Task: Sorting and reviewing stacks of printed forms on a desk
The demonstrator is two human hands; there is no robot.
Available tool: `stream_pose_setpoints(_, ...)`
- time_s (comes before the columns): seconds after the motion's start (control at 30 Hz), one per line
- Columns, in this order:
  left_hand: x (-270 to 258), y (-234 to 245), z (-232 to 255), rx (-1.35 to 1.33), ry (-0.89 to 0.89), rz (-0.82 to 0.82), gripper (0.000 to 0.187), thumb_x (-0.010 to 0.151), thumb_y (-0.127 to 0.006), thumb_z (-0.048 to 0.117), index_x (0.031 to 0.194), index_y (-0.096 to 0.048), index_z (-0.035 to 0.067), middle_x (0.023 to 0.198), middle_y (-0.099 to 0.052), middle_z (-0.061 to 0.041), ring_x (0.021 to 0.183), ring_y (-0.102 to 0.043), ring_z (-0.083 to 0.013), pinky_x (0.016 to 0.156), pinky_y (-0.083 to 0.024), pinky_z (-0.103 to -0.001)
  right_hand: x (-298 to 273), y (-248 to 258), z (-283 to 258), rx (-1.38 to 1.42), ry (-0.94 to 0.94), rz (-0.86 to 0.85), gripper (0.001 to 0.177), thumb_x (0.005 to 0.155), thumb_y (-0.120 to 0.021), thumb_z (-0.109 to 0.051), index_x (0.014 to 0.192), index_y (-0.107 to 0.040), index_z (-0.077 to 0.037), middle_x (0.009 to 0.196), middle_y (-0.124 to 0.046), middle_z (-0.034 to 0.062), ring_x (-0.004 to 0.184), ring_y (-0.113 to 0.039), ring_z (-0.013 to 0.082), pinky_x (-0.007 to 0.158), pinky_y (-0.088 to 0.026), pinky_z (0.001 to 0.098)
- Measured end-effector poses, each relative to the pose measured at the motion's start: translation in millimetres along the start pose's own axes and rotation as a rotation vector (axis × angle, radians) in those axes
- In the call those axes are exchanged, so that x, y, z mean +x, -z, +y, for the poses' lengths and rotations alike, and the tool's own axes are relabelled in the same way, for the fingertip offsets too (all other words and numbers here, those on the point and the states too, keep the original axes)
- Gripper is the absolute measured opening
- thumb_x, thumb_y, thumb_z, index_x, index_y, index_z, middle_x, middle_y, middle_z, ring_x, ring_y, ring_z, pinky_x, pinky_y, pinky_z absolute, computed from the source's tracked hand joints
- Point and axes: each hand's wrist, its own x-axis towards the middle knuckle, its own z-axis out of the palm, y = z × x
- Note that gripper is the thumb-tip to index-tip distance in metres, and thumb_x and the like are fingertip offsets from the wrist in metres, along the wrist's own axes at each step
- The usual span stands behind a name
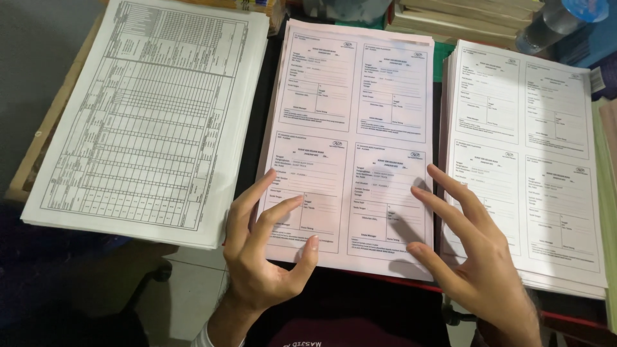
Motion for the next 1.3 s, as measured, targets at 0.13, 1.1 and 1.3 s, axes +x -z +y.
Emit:
stream_pose_setpoints(0.13, 2.1, 4.6, -1.3, -0.021, -0.025, -0.087, 0.048, 0.079, -0.077, 0.039, 0.116, -0.071, 0.009, 0.143, -0.054, -0.022, 0.130, -0.059, -0.0338, 0.108, -0.053, -0.045, 2.7, 0.8, -2.1, -0.024, 0.003, -0.021, 0.061, 0.087, -0.069, -0.025, 0.144, -0.053, -0.009, 0.161, -0.042, 0.0205, 0.146, -0.048, 0.0353, 0.114, -0.044, 0.0485)
stream_pose_setpoints(1.1, 12.1, 19.0, -6.1, -0.153, -0.031, -0.345, 0.053, 0.076, -0.087, 0.041, 0.115, -0.070, 0.009, 0.141, -0.058, -0.017, 0.145, -0.046, -0.0426, 0.119, -0.043, -0.055, 8.0, -16.5, 15.4, -0.163, 0.110, 0.113, 0.052, 0.075, -0.083, -0.033, 0.121, -0.072, -0.013, 0.131, -0.066, 0.0127, 0.143, -0.049, 0.0400, 0.121, -0.039, 0.0611)
stream_pose_setpoints(1.3, 10.8, 22.2, -4.6, -0.122, 0.017, -0.336, 0.052, 0.072, -0.090, 0.044, 0.109, -0.072, 0.013, 0.156, -0.037, -0.022, 0.153, -0.032, -0.0464, 0.123, -0.035, -0.058, 4.3, -17.6, 18.1, -0.110, 0.085, 0.116, 0.061, 0.070, -0.083, -0.037, 0.125, -0.070, -0.012, 0.134, -0.063, 0.0144, 0.147, -0.048, 0.0424, 0.123, -0.032, 0.0721)
